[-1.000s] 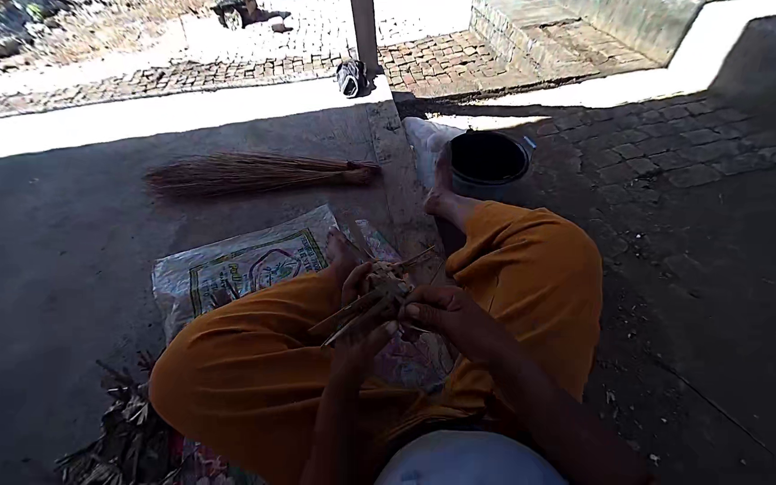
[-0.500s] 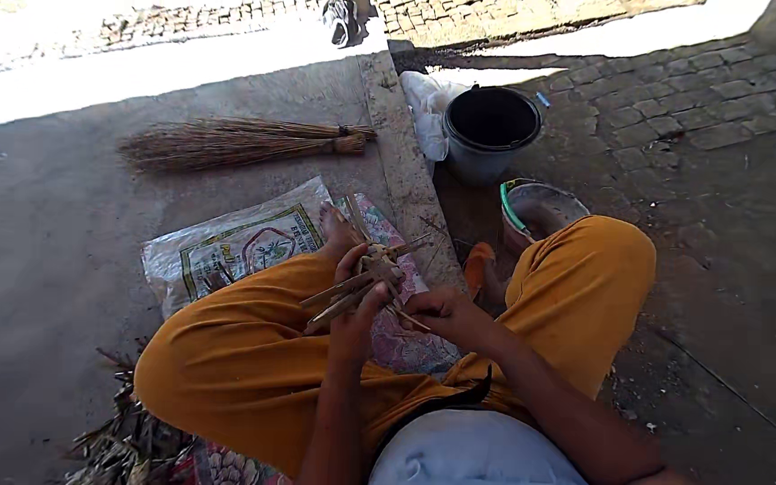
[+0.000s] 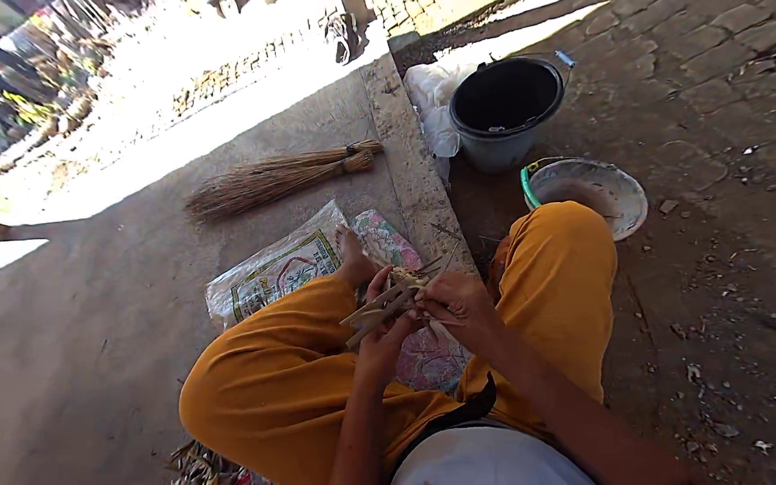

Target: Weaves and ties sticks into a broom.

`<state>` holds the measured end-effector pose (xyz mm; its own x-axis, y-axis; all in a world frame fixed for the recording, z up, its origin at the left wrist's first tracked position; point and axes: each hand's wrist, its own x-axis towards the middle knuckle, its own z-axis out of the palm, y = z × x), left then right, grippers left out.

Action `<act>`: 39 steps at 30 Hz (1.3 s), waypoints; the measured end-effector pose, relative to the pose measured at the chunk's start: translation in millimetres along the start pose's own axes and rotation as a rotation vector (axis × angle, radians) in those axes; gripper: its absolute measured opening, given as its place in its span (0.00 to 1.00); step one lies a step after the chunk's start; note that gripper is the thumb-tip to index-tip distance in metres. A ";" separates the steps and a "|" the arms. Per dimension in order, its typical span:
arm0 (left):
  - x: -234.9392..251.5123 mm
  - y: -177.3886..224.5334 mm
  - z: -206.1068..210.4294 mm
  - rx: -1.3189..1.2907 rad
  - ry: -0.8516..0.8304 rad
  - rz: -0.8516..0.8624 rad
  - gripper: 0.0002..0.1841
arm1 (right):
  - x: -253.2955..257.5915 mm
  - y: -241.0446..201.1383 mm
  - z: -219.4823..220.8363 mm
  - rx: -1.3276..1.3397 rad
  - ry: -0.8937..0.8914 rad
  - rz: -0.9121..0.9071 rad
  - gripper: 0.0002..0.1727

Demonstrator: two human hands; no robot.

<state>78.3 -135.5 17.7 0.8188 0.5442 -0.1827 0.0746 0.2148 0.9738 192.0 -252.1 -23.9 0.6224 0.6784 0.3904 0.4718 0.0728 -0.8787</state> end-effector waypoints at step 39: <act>57.7 15.3 85.1 0.383 -0.354 0.149 0.40 | -42.3 1.3 -130.1 0.443 -0.093 0.305 0.22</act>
<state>175.2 -169.9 33.6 0.9731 0.2257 -0.0463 0.0907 -0.1905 0.9775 247.5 -375.9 -5.8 0.6227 0.7772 0.0910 -0.0423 0.1496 -0.9878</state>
